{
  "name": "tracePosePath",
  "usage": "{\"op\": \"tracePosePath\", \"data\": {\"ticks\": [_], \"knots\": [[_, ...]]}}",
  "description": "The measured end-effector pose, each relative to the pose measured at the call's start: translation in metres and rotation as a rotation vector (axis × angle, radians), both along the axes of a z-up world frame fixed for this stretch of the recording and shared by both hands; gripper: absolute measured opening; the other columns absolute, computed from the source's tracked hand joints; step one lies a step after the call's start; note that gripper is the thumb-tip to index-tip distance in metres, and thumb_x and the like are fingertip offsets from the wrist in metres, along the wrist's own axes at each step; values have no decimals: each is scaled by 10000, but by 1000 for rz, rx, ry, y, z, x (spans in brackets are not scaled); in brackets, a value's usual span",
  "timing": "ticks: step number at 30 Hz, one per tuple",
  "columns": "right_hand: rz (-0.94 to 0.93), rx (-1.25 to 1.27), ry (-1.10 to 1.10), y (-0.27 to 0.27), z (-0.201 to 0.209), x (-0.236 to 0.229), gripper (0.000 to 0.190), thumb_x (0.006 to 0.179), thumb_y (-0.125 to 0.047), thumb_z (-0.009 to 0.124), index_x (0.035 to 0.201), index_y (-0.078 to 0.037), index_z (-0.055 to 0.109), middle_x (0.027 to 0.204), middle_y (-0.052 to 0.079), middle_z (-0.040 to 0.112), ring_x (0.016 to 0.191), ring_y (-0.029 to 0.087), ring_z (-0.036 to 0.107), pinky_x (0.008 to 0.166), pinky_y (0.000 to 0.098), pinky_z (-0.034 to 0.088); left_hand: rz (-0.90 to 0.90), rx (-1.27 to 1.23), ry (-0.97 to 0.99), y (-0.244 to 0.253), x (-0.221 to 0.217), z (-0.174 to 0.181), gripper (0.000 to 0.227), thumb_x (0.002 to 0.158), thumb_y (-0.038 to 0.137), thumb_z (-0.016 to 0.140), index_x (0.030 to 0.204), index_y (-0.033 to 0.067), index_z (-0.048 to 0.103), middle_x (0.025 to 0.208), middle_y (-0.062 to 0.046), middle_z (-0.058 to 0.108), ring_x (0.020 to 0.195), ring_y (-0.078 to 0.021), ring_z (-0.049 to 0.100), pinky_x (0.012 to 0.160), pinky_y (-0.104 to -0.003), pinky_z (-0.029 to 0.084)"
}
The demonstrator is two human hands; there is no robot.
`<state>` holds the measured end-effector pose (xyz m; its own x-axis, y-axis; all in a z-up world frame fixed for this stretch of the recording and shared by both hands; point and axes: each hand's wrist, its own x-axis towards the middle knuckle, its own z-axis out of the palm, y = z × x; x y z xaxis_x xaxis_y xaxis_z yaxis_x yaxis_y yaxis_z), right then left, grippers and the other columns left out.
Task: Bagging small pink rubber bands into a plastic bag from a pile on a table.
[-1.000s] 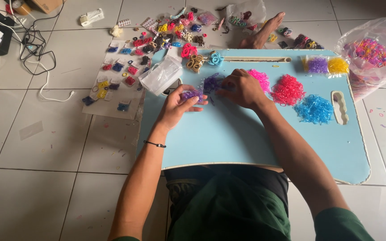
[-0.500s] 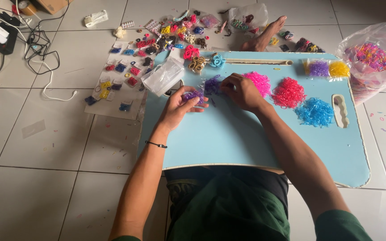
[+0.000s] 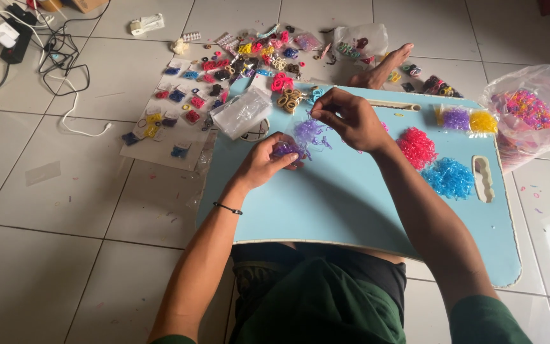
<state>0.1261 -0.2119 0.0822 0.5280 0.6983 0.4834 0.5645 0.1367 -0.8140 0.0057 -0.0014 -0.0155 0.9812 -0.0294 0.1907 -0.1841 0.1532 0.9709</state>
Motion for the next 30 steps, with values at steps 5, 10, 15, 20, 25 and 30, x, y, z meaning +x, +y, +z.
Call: {"op": "tracePosePath", "data": {"ticks": [5,10,15,20,25,30], "knots": [[66,-203,-421,10,30,1,103,949,-63,744,1012,17,728,900,186,649,848,330,647,739,400,506,22,29,-24,-5,-6,9,257,940,99,747,1159,26,636,994,-148,719,881,-183,733,791,-336,668],[69,-184,-484,3,37,7,94,970,-36,711,1022,38,737,993,221,633,927,390,628,768,453,510,20,3,7,-3,-1,6,259,944,99,736,1167,31,624,1008,-158,724,893,-192,734,811,-352,674],[-118,-300,-474,-10,2,39,143,914,45,724,1048,10,758,953,112,761,815,209,719,721,331,567,-28,-111,-25,3,0,3,351,937,62,681,1231,14,496,1081,-207,731,931,-291,754,802,-322,633],[-172,-484,-406,-14,-66,76,257,922,-187,785,1143,-59,767,982,215,707,905,394,692,791,510,544,43,-124,-9,-2,-2,10,327,969,131,707,1214,21,521,1078,-270,694,976,-323,744,857,-420,670],[-208,-501,-516,-8,-73,69,319,946,-297,782,1197,-100,772,958,206,669,905,392,667,802,516,548,49,-120,-5,-1,1,4,341,964,135,716,1218,18,521,1082,-277,703,983,-333,748,854,-441,668],[-211,-543,-527,-2,-96,82,151,947,-255,770,1045,-143,795,941,109,660,923,282,667,779,453,574,61,-112,-20,-1,-1,5,325,962,127,714,1211,19,536,1082,-277,700,971,-326,749,846,-438,670]]}}
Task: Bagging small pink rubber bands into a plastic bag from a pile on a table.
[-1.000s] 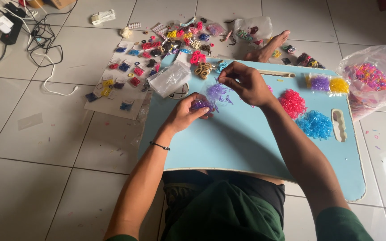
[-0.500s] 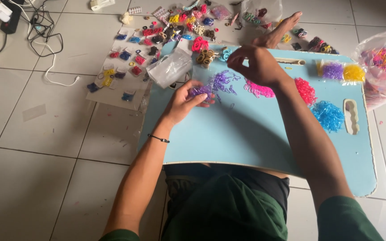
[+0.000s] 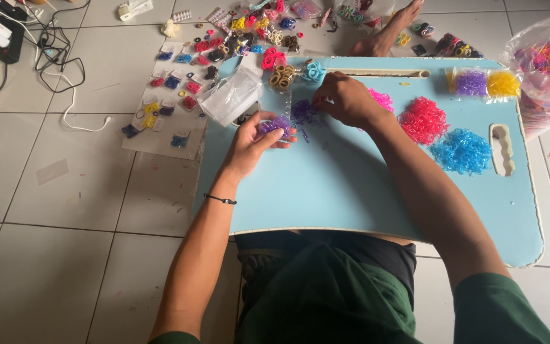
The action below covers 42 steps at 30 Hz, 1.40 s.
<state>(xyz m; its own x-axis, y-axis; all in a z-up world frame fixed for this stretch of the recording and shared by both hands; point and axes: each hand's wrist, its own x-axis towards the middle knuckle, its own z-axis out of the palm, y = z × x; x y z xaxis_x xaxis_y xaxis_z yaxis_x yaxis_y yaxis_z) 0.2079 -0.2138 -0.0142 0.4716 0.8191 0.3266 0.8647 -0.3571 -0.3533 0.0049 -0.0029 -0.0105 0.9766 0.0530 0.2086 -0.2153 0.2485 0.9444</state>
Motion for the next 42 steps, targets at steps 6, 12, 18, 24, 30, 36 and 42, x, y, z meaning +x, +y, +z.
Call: {"op": "tracePosePath", "data": {"ticks": [6,12,18,24,30,36,42], "knots": [[2,44,97,-11,45,-18,149,1013,-187,708,1073,-57,748,1006,144,693,968,315,705,817,460,568,-5,28,-24,-1,-1,2,297,971,126,691,1195,16,531,1065,-272,707,956,-306,750,841,-419,664],[85,345,348,-10,90,-50,136,1025,-132,710,1133,-50,715,1052,128,672,1020,297,687,833,397,534,-11,81,-27,-2,0,-5,295,954,103,728,1187,1,578,1039,-233,709,959,-291,745,827,-414,667],[227,276,187,4,127,-95,129,980,-74,713,1091,-40,769,1122,91,661,915,202,658,749,327,535,-78,139,-52,-3,-6,5,237,960,16,658,1155,26,523,1050,-136,724,913,-210,749,821,-265,602],[65,322,278,1,115,-79,143,984,-82,699,1098,-34,772,1064,77,732,748,158,603,700,297,490,-78,94,-50,-1,-5,9,267,950,35,668,1177,22,527,1039,-149,721,926,-222,752,816,-288,619],[10,125,304,0,65,-45,199,954,-125,728,1121,-22,765,1026,219,738,1012,394,718,842,475,547,-28,37,-17,-1,-2,4,287,969,121,709,1185,15,552,1054,-240,698,961,-285,737,850,-401,668],[-45,14,22,14,11,-25,304,956,-331,742,1172,-118,767,1012,198,668,1016,405,648,847,539,555,-15,54,-21,-2,-3,4,290,979,135,689,1196,28,530,1068,-247,706,968,-280,742,848,-393,663],[-71,56,-41,17,4,-20,158,979,-286,738,1015,-136,774,916,90,665,936,281,657,764,449,572,-5,26,-10,-2,-2,1,296,969,120,704,1196,29,537,1056,-255,714,959,-285,749,846,-396,666]]}}
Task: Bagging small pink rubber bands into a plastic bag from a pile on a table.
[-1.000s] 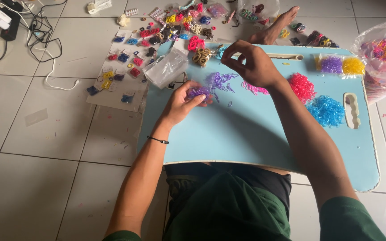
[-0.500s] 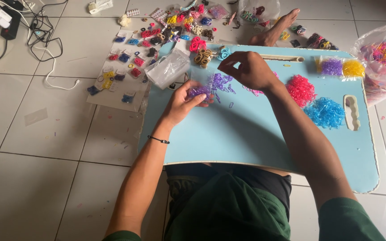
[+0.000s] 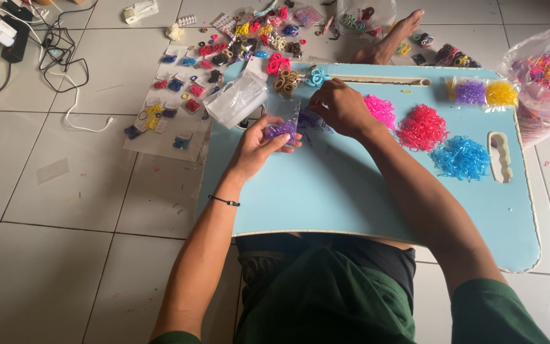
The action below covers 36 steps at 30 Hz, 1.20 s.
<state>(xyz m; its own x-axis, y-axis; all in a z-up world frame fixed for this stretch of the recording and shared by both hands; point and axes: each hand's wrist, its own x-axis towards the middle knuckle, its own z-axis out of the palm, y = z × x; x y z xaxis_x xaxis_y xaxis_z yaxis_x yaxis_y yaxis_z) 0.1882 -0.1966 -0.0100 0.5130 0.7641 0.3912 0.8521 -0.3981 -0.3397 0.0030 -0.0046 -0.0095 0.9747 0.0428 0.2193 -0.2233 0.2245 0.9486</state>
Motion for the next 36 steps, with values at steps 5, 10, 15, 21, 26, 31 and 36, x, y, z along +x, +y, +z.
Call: {"op": "tracePosePath", "data": {"ticks": [5,10,15,21,26,31,36], "knots": [[67,105,145,-16,50,-13,137,989,-192,740,1036,-65,759,941,149,701,935,321,692,772,468,563,-8,-1,3,0,0,0,321,958,119,722,1209,20,548,1054,-246,700,966,-292,742,847,-403,665],[87,200,294,-25,96,-43,139,1017,-150,714,1104,-47,747,996,170,705,960,329,697,785,442,544,-11,39,-1,2,1,-3,316,951,119,739,1203,14,580,1041,-225,705,956,-276,742,837,-400,670],[263,220,321,-17,122,-71,164,966,-139,721,1104,-57,755,1059,172,699,1004,361,680,855,441,548,-16,151,-5,-3,0,-2,261,952,131,744,1150,29,607,991,-160,709,934,-210,730,824,-369,661],[342,173,175,-17,128,-80,239,1043,-208,678,1033,14,764,1088,233,680,1048,439,651,890,508,524,-32,166,-5,-3,-4,11,238,951,114,732,1134,31,605,971,-158,714,921,-204,737,823,-357,666],[374,79,161,-15,112,-69,437,1068,-396,598,902,-34,780,1169,206,683,1209,449,580,1007,553,467,-53,185,-15,-5,-9,21,219,948,123,742,1107,40,615,950,-138,724,916,-187,735,829,-346,660],[421,-45,222,-8,108,-74,581,1045,-525,544,898,-20,791,1338,230,636,1408,493,435,1061,650,389,-64,241,-24,-6,-11,25,229,956,149,737,1100,20,613,911,-165,705,904,-207,723,833,-379,650],[379,11,162,-10,96,-63,638,1056,-573,504,837,-45,786,1361,208,624,1448,469,384,1100,687,338,-66,197,-13,-6,-10,23,250,943,145,757,1115,28,619,922,-156,719,903,-197,733,831,-373,650]]}}
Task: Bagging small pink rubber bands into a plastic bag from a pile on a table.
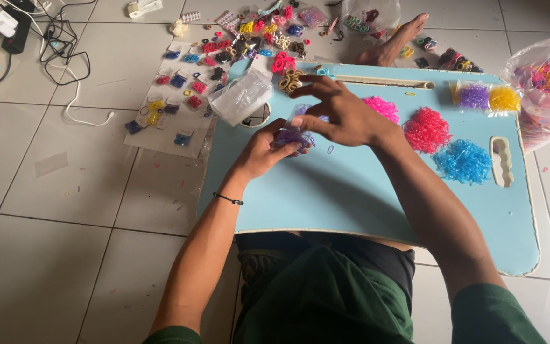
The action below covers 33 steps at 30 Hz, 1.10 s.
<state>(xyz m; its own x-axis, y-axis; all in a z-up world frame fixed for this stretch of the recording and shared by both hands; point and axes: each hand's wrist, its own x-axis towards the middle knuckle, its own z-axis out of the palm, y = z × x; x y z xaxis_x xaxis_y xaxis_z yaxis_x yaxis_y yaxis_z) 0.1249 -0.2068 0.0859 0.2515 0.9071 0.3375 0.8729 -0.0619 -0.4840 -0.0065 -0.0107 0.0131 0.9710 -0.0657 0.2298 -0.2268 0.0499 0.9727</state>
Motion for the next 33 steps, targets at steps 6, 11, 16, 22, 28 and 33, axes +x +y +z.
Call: {"op": "tracePosePath", "data": {"ticks": [6,11,16,22,28,33], "knots": [[14,3,76,4,16,-8,559,1055,-519,533,909,-44,791,1419,192,604,1464,465,373,1125,692,313,3,25,10,0,-3,2,231,946,152,754,1091,18,636,907,-141,711,893,-199,728,815,-382,656],[-1,-150,172,-2,21,-12,626,1035,-574,494,1017,-18,780,1492,214,542,1489,498,305,1109,802,229,-1,19,8,-1,-3,3,203,950,143,748,1079,18,654,921,-146,714,906,-215,736,820,-386,653],[-234,54,357,-15,37,-8,477,1097,-505,491,1261,-114,708,1212,177,689,1217,423,620,1022,609,456,27,-68,28,4,2,-13,273,941,128,760,1154,0,646,1002,-183,719,931,-229,733,805,-395,672],[-455,-286,72,-15,-38,48,322,953,-292,744,1196,-81,756,1083,183,752,1042,358,724,849,506,566,55,-166,16,2,6,-15,328,935,122,762,1186,-24,609,1038,-231,690,944,-281,727,814,-410,681],[-465,-307,-73,-2,-78,62,269,933,-286,768,1105,-79,764,1033,185,698,1048,391,676,847,523,573,52,-149,-23,3,6,-20,351,956,141,727,1215,-39,572,1078,-279,679,949,-331,744,810,-400,679],[-425,-275,-169,0,-76,61,207,988,-250,696,1059,-61,743,994,170,698,1018,359,685,814,501,593,39,-123,-24,5,5,-18,350,962,151,720,1210,-41,565,1081,-272,678,952,-329,745,811,-390,679]]}}
